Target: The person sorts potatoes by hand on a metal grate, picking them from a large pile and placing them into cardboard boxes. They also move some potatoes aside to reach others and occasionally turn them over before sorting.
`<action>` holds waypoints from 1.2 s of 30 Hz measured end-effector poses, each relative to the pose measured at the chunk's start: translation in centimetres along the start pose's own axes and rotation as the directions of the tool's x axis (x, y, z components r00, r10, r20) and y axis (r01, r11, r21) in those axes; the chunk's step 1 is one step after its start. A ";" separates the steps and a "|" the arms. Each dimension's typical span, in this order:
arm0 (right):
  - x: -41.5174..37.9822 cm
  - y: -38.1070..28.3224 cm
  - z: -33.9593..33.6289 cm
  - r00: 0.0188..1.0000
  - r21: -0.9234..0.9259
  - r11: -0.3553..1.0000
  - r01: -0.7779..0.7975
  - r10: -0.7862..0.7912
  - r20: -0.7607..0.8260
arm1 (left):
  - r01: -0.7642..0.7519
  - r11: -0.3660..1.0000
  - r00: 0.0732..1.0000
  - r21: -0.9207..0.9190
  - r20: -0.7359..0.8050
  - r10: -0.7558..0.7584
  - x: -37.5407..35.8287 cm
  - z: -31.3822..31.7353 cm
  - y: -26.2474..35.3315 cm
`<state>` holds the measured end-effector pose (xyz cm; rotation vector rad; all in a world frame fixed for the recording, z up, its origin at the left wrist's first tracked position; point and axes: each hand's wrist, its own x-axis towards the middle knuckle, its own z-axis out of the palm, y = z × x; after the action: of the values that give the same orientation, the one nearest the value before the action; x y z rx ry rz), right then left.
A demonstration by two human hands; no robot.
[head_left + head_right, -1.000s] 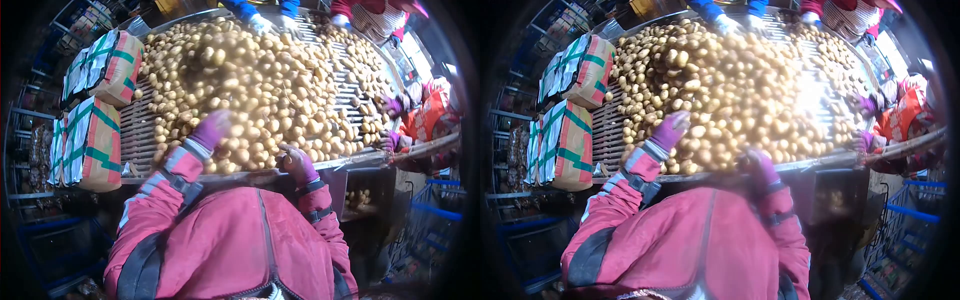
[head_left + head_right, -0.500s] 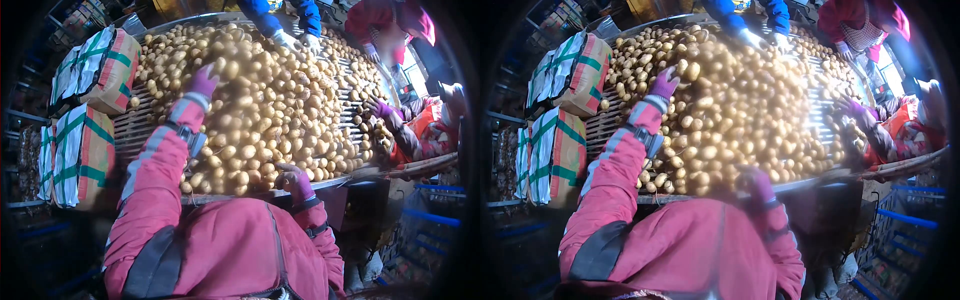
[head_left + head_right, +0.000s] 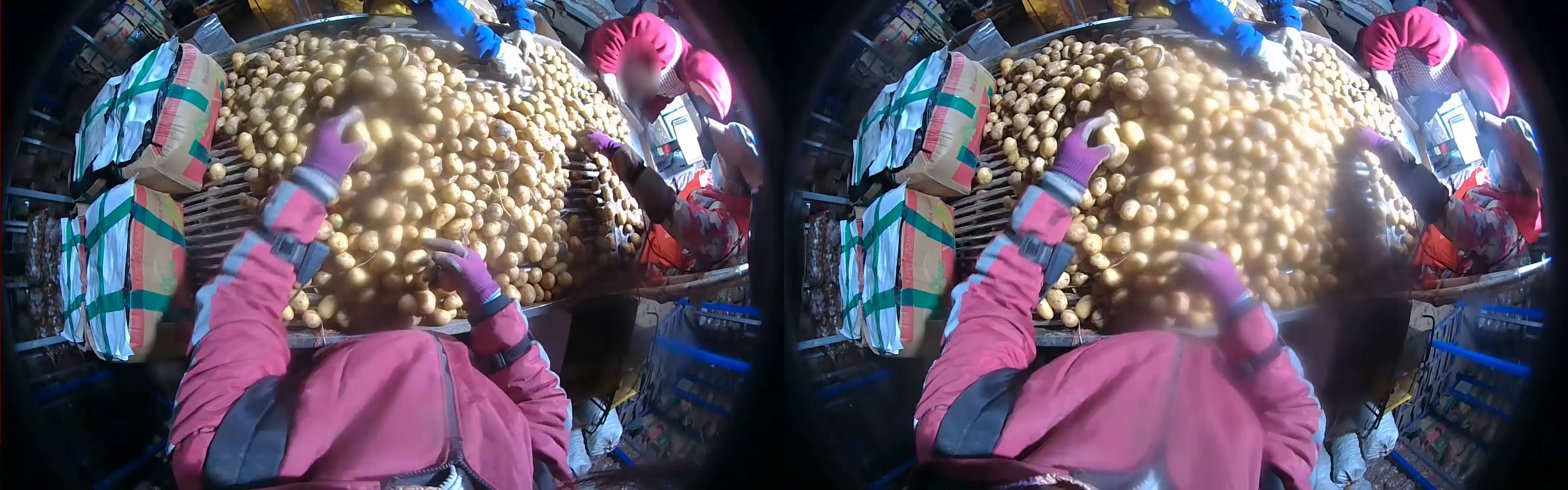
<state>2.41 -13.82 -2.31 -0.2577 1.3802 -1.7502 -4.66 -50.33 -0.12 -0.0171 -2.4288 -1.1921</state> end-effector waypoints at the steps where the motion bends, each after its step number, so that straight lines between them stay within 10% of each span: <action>1: 0.6 -0.7 0.4 0.999 0.054 0.998 -0.019 0.021 -0.026 | 0.098 0.988 0.995 -0.118 0.043 -0.093 -0.9 -0.5 1.4; 3: 1.5 -3.0 2.8 0.995 0.168 0.984 -0.059 0.072 -0.074 | 0.354 0.822 0.934 -0.445 0.211 -0.288 -3.9 -0.4 6.7; 6: 2.2 -6.2 5.2 0.997 0.232 0.969 -0.082 0.078 0.029 | 0.293 0.915 0.833 -0.277 0.544 -0.102 -7.3 1.6 9.3; 8: 3.1 -5.1 4.2 0.986 0.128 0.978 -0.163 0.155 0.063 | 0.226 0.962 0.822 -0.150 0.560 -0.106 -6.1 1.8 10.1; 9: 2.8 -4.7 4.0 0.987 0.130 0.979 -0.156 0.151 0.049 | 0.271 0.873 0.907 -0.405 0.412 -0.090 -5.4 3.0 7.7; 11: 2.1 -5.2 4.3 0.990 0.130 0.982 -0.139 0.137 0.022 | 0.310 0.949 0.902 -0.060 0.333 -0.274 -0.9 0.5 7.1; 13: 2.9 -1.7 1.9 0.999 0.040 0.998 -0.045 0.043 0.031 | 0.086 0.978 0.951 0.188 0.276 -0.137 2.1 1.1 3.4; 17: 0.7 -3.2 2.0 0.996 0.279 0.960 -0.030 0.051 -0.070 | -0.262 0.640 0.919 0.722 0.388 -0.062 2.8 4.0 -0.9; 20: -0.1 -1.5 -0.1 0.999 0.407 0.914 0.003 0.017 -0.047 | -0.187 0.715 0.929 0.674 0.358 -0.094 2.3 3.4 -0.7; 24: -2.0 0.4 -1.9 0.944 -0.132 0.955 0.267 -0.286 -0.164 | 0.233 0.968 0.907 0.092 0.339 -0.250 2.2 1.1 -2.0; 26: -3.4 0.4 -1.6 0.975 0.166 0.983 0.080 -0.042 -0.220 | 0.421 0.905 0.857 -0.059 0.352 -0.376 0.2 1.3 -1.0; 32: -6.0 1.0 -1.7 0.972 0.528 0.847 0.057 0.075 -0.224 | 0.057 0.918 0.935 0.393 0.302 -0.187 0.8 3.3 0.5; 36: -10.0 0.2 -2.4 0.952 0.245 0.955 0.167 -0.092 -0.291 | 0.172 0.957 0.975 0.232 0.096 -0.199 0.4 6.6 4.6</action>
<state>7.08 -4.91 0.00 0.0491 1.3213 -2.1228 -6.57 -42.49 -0.05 0.2190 -2.7054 -1.0119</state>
